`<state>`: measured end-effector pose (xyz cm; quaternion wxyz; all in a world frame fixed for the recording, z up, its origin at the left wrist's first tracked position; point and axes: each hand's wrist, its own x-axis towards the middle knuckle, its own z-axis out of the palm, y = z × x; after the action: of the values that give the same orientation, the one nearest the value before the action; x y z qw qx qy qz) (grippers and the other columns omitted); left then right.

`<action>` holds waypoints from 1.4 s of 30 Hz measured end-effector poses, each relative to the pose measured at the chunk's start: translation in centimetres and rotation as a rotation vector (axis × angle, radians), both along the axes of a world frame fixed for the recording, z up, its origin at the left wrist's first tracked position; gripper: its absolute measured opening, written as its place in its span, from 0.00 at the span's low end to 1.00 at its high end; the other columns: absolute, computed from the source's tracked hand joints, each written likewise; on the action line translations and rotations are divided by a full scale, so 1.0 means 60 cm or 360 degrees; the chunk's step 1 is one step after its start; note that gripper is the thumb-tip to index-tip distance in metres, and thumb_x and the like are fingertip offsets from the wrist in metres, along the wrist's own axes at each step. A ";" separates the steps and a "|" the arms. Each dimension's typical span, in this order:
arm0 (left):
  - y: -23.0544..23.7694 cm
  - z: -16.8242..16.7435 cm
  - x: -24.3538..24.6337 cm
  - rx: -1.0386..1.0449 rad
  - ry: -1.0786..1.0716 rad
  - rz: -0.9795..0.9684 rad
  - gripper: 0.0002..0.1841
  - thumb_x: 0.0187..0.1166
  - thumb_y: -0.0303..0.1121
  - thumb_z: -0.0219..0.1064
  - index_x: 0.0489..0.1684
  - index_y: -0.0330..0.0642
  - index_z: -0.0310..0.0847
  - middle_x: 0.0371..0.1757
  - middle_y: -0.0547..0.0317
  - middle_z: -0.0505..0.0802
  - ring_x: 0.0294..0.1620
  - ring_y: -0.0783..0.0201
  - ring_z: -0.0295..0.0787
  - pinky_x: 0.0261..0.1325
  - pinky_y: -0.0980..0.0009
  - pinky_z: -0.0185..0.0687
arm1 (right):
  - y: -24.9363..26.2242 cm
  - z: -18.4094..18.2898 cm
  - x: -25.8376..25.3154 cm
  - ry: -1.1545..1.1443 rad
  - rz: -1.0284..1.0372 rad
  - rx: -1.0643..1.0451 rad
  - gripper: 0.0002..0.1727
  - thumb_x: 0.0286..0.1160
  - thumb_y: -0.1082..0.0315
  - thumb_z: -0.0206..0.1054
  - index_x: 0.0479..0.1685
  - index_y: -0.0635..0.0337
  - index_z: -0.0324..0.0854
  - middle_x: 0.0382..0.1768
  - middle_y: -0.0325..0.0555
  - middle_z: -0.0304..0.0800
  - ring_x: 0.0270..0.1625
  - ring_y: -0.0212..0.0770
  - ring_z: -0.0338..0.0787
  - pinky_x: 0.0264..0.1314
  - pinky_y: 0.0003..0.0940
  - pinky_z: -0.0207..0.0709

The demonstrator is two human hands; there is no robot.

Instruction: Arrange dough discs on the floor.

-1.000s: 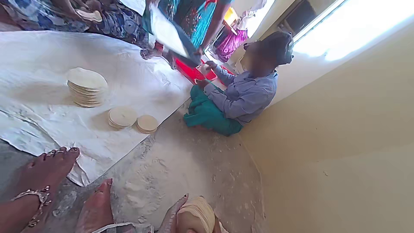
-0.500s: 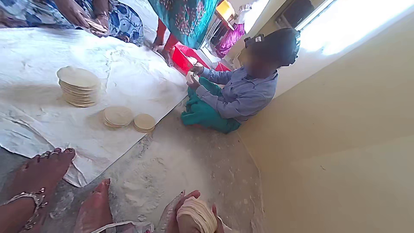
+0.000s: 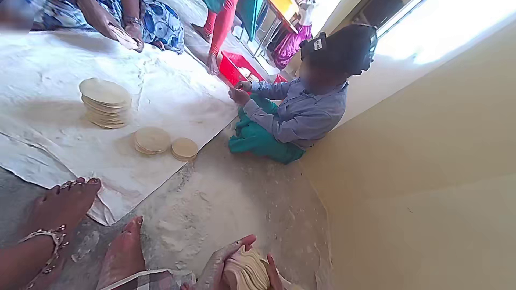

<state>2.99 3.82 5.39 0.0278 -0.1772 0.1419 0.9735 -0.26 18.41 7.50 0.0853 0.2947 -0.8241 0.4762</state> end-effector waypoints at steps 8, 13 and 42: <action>0.007 0.012 -0.002 -0.0073 -0.0103 -0.0056 0.24 0.92 0.43 0.39 0.67 0.43 0.80 0.55 0.53 0.91 0.56 0.59 0.89 0.59 0.59 0.84 | 0.001 -0.004 0.002 -0.0084 -0.0007 -0.0106 0.38 0.56 0.70 0.75 0.64 0.94 0.70 0.58 0.65 0.90 0.62 0.19 0.86 0.71 0.17 0.74; -0.004 0.029 0.001 -0.0071 -0.0032 -0.0013 0.28 0.94 0.44 0.32 0.67 0.42 0.79 0.55 0.55 0.93 0.57 0.62 0.90 0.60 0.63 0.85 | -0.001 -0.006 -0.002 -0.0013 0.0007 -0.0312 0.29 0.67 0.56 0.77 0.63 0.66 0.83 0.55 0.29 0.94 0.60 0.14 0.87 0.72 0.21 0.79; 0.030 -0.015 0.002 -0.0028 -0.0036 -0.0103 0.28 0.92 0.46 0.35 0.67 0.45 0.81 0.56 0.56 0.93 0.58 0.61 0.90 0.59 0.58 0.86 | 0.031 -0.018 0.015 -0.0013 -0.0128 -0.0011 0.46 0.56 0.48 0.83 0.63 0.83 0.75 0.57 0.58 0.90 0.64 0.27 0.87 0.73 0.26 0.76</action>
<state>3.12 5.61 4.47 0.0594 -0.1836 0.1559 0.9687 0.64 20.28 6.43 0.1019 0.2590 -0.8339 0.4766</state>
